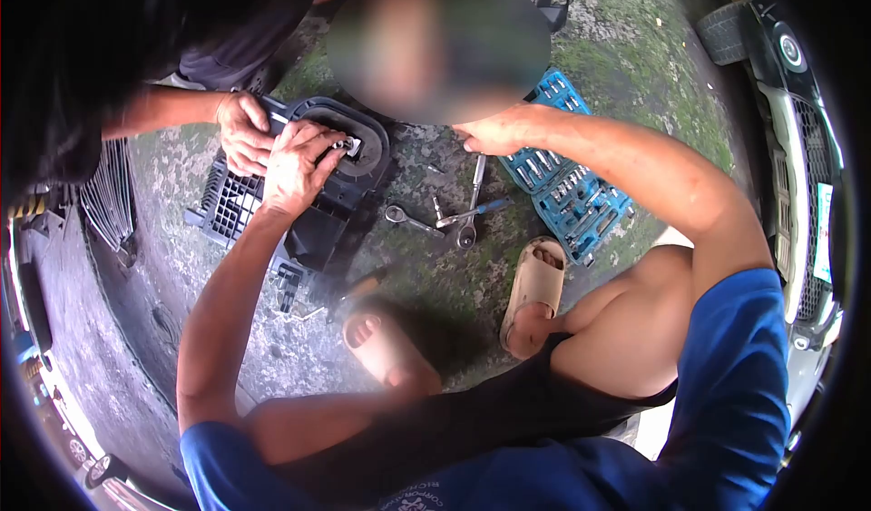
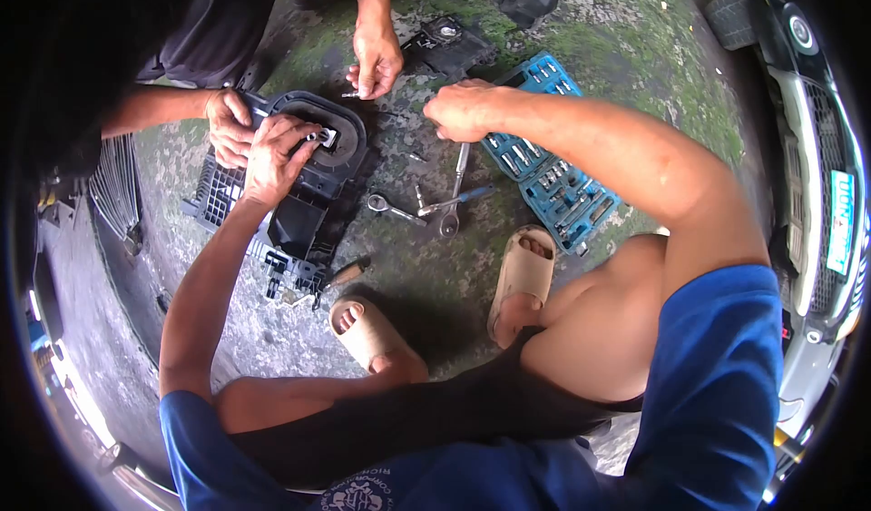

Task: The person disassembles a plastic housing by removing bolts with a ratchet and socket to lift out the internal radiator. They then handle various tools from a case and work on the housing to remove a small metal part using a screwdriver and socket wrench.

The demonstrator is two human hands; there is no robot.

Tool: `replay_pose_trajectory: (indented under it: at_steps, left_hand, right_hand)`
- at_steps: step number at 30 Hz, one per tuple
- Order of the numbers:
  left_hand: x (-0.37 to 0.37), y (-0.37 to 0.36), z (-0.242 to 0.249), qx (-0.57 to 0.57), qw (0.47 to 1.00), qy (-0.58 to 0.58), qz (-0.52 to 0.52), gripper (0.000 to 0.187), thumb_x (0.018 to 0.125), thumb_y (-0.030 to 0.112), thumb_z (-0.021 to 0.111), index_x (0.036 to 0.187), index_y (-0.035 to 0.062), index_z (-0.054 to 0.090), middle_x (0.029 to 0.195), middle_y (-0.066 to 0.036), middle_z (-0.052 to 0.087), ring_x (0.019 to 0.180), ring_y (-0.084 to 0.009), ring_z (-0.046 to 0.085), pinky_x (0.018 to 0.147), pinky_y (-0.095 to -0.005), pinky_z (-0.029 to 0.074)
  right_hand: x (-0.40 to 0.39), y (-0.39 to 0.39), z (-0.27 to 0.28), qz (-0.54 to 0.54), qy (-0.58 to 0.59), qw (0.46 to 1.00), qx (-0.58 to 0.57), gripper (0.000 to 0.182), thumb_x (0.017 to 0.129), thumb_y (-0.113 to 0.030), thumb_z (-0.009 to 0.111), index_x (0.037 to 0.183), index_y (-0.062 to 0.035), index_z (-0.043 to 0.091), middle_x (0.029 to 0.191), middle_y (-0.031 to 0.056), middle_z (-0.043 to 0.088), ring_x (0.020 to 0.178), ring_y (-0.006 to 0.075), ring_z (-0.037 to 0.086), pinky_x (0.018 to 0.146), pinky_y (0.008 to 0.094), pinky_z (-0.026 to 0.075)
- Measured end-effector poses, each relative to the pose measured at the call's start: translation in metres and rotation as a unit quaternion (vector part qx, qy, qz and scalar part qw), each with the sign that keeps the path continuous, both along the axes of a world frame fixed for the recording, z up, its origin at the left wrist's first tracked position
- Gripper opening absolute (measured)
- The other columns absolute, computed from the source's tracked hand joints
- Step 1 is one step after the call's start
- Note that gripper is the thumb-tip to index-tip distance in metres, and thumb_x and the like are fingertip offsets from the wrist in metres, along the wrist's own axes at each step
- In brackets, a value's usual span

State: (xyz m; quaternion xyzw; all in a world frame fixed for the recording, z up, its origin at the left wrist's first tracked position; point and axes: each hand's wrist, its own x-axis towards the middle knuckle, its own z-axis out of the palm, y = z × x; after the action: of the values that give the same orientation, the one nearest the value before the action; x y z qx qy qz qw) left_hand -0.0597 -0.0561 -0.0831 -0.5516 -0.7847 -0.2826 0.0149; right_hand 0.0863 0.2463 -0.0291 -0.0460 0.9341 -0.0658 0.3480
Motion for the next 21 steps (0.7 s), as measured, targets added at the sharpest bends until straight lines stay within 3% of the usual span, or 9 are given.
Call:
replay_pose_trajectory:
  at_steps: [3,6,8,11,13,18,21]
  left_hand:
    - [0.0,0.001,0.0,-0.005,1.0,0.005,0.006,0.023,0.087,0.017,0.073,0.109,0.0101,0.074,0.109,-0.005,0.069,0.111,-0.0277,0.058,0.098,-0.0398,0.048]
    - [0.002,0.003,0.002,-0.008,1.0,0.01,0.005,0.024,0.085,0.014,0.074,0.109,0.0091,0.074,0.109,-0.007,0.068,0.11,-0.0292,0.058,0.098,-0.0406,0.048]
    - [0.0,0.003,0.001,-0.013,1.0,0.017,-0.001,0.025,0.083,0.012,0.075,0.108,0.0081,0.074,0.109,-0.009,0.068,0.109,-0.0308,0.058,0.097,-0.0422,0.048]
    - [0.002,0.007,0.006,-0.014,1.0,0.007,-0.002,0.024,0.083,0.01,0.073,0.106,0.007,0.073,0.108,-0.009,0.067,0.108,-0.0315,0.058,0.097,-0.0432,0.047]
    - [0.003,0.008,0.006,-0.02,1.0,0.001,0.005,0.022,0.083,0.009,0.071,0.105,0.0064,0.073,0.105,-0.009,0.068,0.106,-0.0314,0.058,0.096,-0.0429,0.046]
    - [0.004,0.011,0.011,-0.028,1.0,-0.01,0.006,0.022,0.082,0.005,0.071,0.103,0.0072,0.072,0.106,-0.008,0.067,0.108,-0.0314,0.057,0.097,-0.0422,0.045]
    - [0.006,0.01,0.013,-0.028,0.999,-0.02,0.01,0.022,0.082,0.005,0.071,0.104,0.0074,0.072,0.105,-0.008,0.067,0.107,-0.0314,0.057,0.097,-0.0419,0.045]
  right_hand:
    - [0.017,0.015,0.003,-0.064,0.01,0.997,-0.033,0.029,0.092,-0.03,0.065,0.104,-0.0041,0.069,0.102,0.0208,0.071,0.098,0.0405,0.069,0.087,0.0515,0.055]
    - [0.07,0.025,-0.064,-0.152,0.007,0.984,-0.089,0.035,0.093,-0.035,0.062,0.103,-0.002,0.071,0.102,0.0225,0.072,0.099,0.0421,0.069,0.088,0.052,0.055]
    - [0.102,0.008,-0.102,-0.221,-0.024,0.973,-0.056,0.051,0.098,-0.049,0.053,0.106,-0.0027,0.073,0.11,0.0233,0.071,0.104,0.0421,0.068,0.09,0.0517,0.054]
    - [0.118,-0.018,-0.12,-0.367,-0.013,0.929,-0.036,0.06,0.098,-0.057,0.051,0.097,-0.0014,0.075,0.098,0.0221,0.074,0.095,0.0424,0.071,0.083,0.051,0.056]
    - [0.119,-0.028,-0.12,-0.419,-0.016,0.907,-0.039,0.063,0.097,-0.059,0.053,0.094,-0.0007,0.075,0.095,0.0221,0.074,0.092,0.042,0.072,0.08,0.0504,0.057]
    - [0.11,-0.036,-0.127,-0.47,0.034,0.881,-0.04,0.043,0.086,-0.044,0.073,0.098,-0.0025,0.076,0.104,0.0184,0.075,0.097,0.0373,0.072,0.082,0.047,0.058]
    - [0.108,-0.031,-0.14,-0.543,-0.002,0.836,-0.075,0.043,0.084,-0.043,0.074,0.1,-0.0038,0.076,0.105,0.0165,0.075,0.098,0.0348,0.072,0.083,0.0462,0.058]
